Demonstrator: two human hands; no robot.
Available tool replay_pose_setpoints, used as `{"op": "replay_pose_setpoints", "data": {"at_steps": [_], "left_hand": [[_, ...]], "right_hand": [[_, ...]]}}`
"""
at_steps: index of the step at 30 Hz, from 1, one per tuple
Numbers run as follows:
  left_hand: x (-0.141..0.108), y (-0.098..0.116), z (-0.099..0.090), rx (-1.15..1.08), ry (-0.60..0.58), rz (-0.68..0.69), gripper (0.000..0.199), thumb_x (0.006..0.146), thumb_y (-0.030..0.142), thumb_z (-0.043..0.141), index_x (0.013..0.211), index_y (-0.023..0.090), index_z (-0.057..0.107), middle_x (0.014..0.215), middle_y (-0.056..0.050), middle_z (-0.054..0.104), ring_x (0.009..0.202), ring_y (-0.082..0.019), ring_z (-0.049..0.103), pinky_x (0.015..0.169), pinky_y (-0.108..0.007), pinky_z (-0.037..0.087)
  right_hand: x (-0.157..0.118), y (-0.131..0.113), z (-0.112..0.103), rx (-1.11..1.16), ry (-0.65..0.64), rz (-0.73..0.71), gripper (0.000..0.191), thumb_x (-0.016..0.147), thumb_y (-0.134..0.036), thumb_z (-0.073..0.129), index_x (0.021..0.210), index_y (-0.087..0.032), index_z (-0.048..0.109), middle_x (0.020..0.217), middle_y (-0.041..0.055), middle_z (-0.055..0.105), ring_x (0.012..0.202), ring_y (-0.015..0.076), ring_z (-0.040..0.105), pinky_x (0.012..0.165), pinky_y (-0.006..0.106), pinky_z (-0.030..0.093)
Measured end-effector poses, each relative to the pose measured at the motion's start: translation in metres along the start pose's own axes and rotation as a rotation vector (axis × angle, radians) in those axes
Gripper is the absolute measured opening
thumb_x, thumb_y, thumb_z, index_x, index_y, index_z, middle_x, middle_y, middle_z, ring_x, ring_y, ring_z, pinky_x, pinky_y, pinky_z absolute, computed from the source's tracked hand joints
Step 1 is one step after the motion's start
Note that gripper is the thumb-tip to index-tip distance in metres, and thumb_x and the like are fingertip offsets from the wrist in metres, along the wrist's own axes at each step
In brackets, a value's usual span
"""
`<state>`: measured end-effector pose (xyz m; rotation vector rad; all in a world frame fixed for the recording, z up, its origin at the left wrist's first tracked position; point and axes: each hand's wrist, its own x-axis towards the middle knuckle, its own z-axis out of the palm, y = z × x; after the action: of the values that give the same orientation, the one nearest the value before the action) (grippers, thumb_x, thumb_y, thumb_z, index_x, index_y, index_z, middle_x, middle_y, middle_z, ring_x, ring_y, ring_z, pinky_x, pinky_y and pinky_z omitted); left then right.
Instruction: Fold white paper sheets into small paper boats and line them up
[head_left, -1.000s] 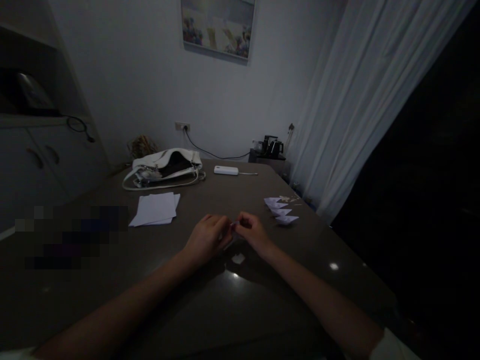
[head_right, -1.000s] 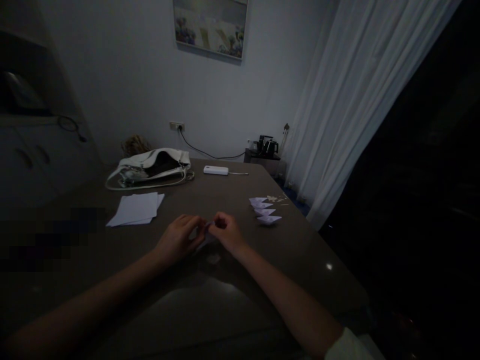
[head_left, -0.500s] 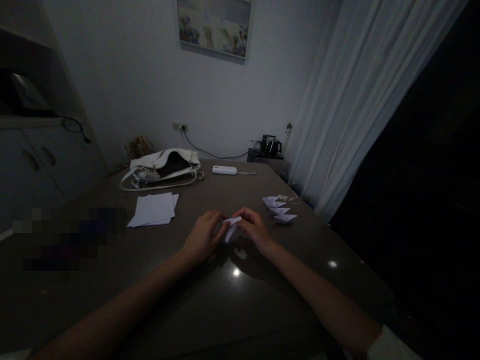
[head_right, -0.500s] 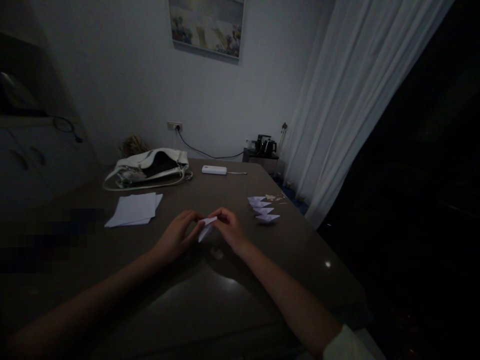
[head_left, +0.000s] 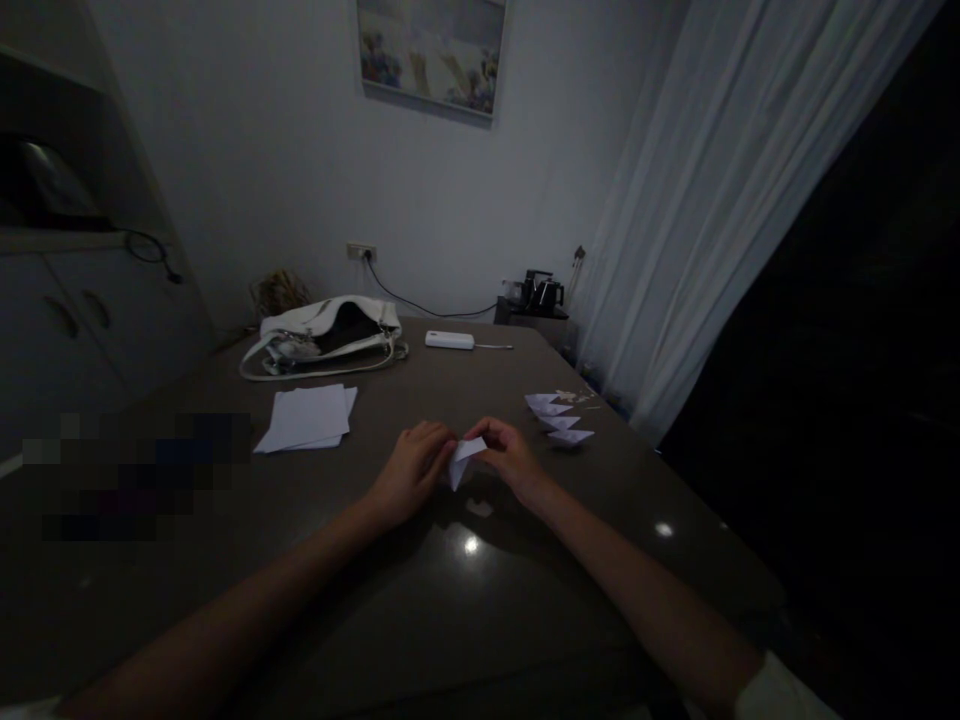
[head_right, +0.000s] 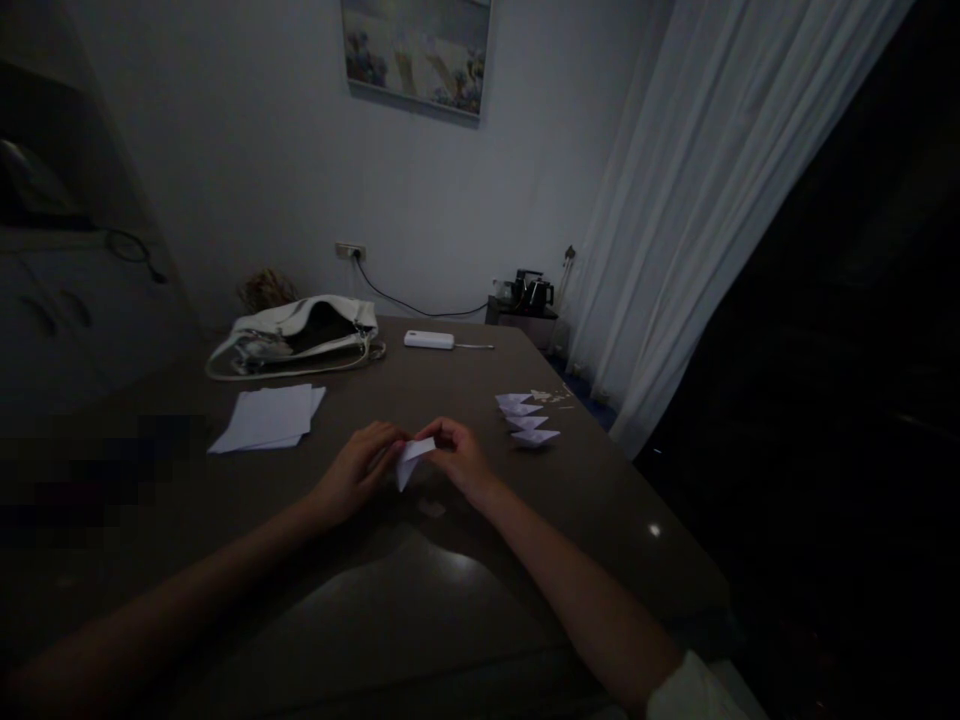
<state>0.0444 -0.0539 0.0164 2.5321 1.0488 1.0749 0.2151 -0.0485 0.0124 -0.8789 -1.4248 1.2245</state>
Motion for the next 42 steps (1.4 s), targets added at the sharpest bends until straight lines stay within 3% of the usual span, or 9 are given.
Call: {"op": "replay_pose_setpoints", "data": {"at_steps": [9, 15, 20, 28, 33, 38, 42], "left_hand": [[0.001, -0.004, -0.002, -0.004, 0.049, -0.023, 0.028, 0.092, 0.030, 0.032, 0.084, 0.016, 0.055, 0.080, -0.006, 0.057, 0.079, -0.019, 0.051, 0.071, -0.031, 0.040], [0.001, -0.002, -0.002, 0.011, 0.002, 0.023, 0.026, 0.091, 0.027, 0.034, 0.086, 0.017, 0.057, 0.082, -0.006, 0.059, 0.082, -0.019, 0.052, 0.073, -0.032, 0.040], [0.001, -0.002, -0.002, -0.003, -0.008, 0.025, 0.027, 0.091, 0.030, 0.034, 0.086, 0.017, 0.057, 0.082, -0.006, 0.059, 0.082, -0.019, 0.052, 0.074, -0.032, 0.040], [0.001, -0.008, -0.002, -0.003, 0.088, -0.054, 0.026, 0.090, 0.031, 0.036, 0.082, 0.016, 0.057, 0.080, -0.006, 0.058, 0.079, -0.019, 0.053, 0.070, -0.031, 0.041], [0.001, -0.010, -0.002, -0.173, 0.082, -0.133, 0.029, 0.089, 0.035, 0.037, 0.079, 0.015, 0.055, 0.078, -0.004, 0.057, 0.077, -0.018, 0.053, 0.069, -0.028, 0.042], [0.001, -0.010, -0.002, -0.380, 0.030, -0.234, 0.032, 0.086, 0.043, 0.043, 0.077, 0.015, 0.057, 0.075, -0.002, 0.058, 0.076, -0.017, 0.055, 0.069, -0.026, 0.043], [0.002, -0.011, -0.003, -0.533, -0.047, -0.258, 0.029, 0.080, 0.044, 0.053, 0.082, 0.015, 0.060, 0.081, -0.003, 0.062, 0.082, -0.019, 0.057, 0.075, -0.028, 0.044]], "right_hand": [[0.006, 0.008, -0.009, 0.128, 0.037, 0.131, 0.020, 0.061, -0.031, 0.068, 0.072, -0.017, 0.059, 0.058, -0.0041, 0.050, 0.046, 0.0052, 0.037, 0.042, 0.018, 0.024], [0.002, 0.000, -0.004, -0.024, -0.004, 0.029, 0.012, 0.061, -0.019, 0.065, 0.072, -0.018, 0.062, 0.065, -0.0025, 0.056, 0.057, 0.0086, 0.046, 0.049, 0.018, 0.032], [0.001, -0.001, -0.003, -0.017, 0.017, 0.023, 0.010, 0.060, -0.018, 0.063, 0.070, -0.018, 0.061, 0.065, -0.0028, 0.055, 0.058, 0.0096, 0.047, 0.051, 0.019, 0.032], [0.005, 0.007, -0.009, 0.124, 0.038, 0.143, 0.035, 0.069, -0.049, 0.061, 0.076, -0.016, 0.061, 0.063, -0.0009, 0.053, 0.051, 0.0078, 0.044, 0.045, 0.019, 0.028], [0.006, 0.007, -0.012, 0.084, -0.003, 0.133, 0.025, 0.064, -0.037, 0.071, 0.071, -0.015, 0.062, 0.060, -0.0037, 0.051, 0.050, 0.0057, 0.043, 0.048, 0.018, 0.030], [0.009, 0.008, -0.015, 0.233, -0.013, 0.159, 0.024, 0.062, -0.034, 0.073, 0.072, -0.015, 0.061, 0.061, -0.0037, 0.052, 0.052, 0.0063, 0.044, 0.048, 0.019, 0.031], [0.013, 0.014, -0.018, 0.384, 0.029, 0.173, 0.030, 0.056, -0.034, 0.077, 0.075, -0.017, 0.060, 0.068, -0.0030, 0.057, 0.060, 0.0092, 0.052, 0.058, 0.022, 0.040]]}}
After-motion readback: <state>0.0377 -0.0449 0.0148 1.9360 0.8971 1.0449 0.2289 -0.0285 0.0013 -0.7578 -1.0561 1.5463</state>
